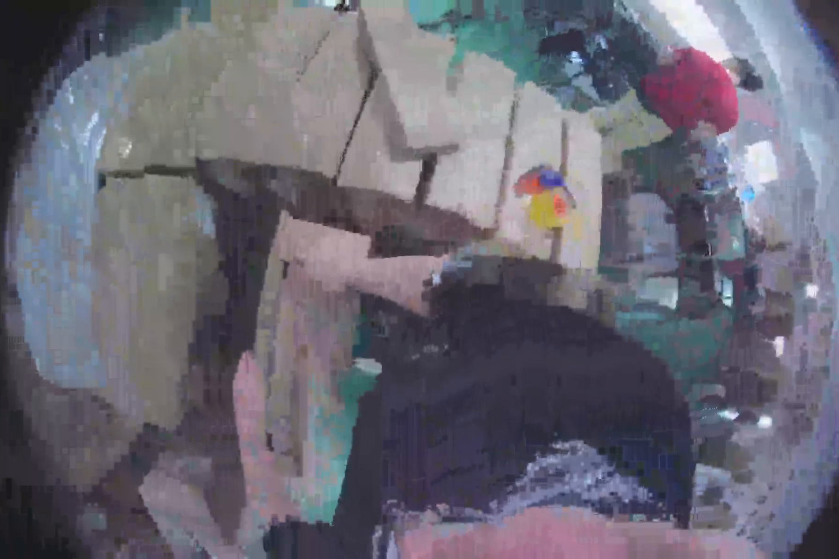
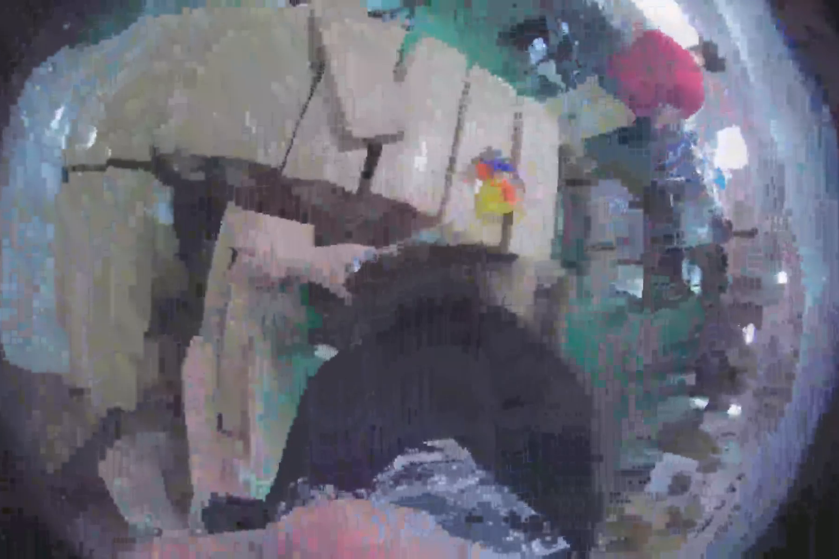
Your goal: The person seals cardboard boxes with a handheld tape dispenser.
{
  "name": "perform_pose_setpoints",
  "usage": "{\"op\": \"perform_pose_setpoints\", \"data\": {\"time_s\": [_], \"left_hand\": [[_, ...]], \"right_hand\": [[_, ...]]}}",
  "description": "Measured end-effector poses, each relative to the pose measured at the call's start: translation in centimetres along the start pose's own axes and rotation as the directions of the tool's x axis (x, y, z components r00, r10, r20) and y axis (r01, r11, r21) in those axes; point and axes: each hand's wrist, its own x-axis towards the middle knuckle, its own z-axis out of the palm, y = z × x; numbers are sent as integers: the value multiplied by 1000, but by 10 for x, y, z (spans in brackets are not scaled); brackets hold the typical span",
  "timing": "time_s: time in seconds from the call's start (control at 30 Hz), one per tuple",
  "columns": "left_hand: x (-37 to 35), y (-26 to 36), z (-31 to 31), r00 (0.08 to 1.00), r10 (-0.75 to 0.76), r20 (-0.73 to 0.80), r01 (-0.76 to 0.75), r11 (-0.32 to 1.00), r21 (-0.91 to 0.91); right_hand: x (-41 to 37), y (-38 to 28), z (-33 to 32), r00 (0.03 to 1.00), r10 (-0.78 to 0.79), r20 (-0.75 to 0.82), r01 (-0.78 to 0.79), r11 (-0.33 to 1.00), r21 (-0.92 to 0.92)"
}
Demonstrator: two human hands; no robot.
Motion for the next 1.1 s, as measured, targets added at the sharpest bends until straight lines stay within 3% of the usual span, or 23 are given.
{"op": "perform_pose_setpoints", "data": {"time_s": [0.1, 0.2, 0.3, 0.5, 0.6, 0.7, 0.83, 1.0, 1.07, 1.1], "left_hand": [[-1, 30, -2, 913, -280, 296, 310, 949, -59], [-4, 25, 1, 898, -299, 322, 325, 945, -28], [-12, 17, 14, 921, -191, 339, 211, 977, -25], [-25, 23, 34, 997, -57, 61, 44, 979, 199], [-27, 7, 47, 995, 90, -32, -79, 962, 263], [-32, -14, 79, 994, 95, -51, -64, 904, 423], [-34, -22, 104, 954, 198, -225, -26, 802, 597], [-30, -17, 98, 954, 163, -250, 36, 769, 638], [-30, -13, 99, 944, 190, -272, 34, 759, 650], [-31, -11, 99, 942, 191, -277, 38, 757, 652]], "right_hand": [[1, -3, -1, 1000, 6, 16, -6, 1000, 25], [4, -2, -9, 999, 18, 35, -19, 999, 28], [0, 0, -3, 1000, 12, 9, -12, 999, 48], [4, 2, 4, 1000, 16, 20, -16, 1000, 10], [4, -2, -8, 989, 52, 137, -57, 998, 30], [4, 0, 3, 995, 51, 83, -49, 998, -25], [3, 4, 16, 989, 79, 127, -87, 995, 55], [8, 3, 18, 992, 119, 41, -123, 988, 96], [5, 8, 31, 938, 226, -262, -175, 963, 204], [1, 8, 34, 910, 254, -327, -181, 955, 236]]}}
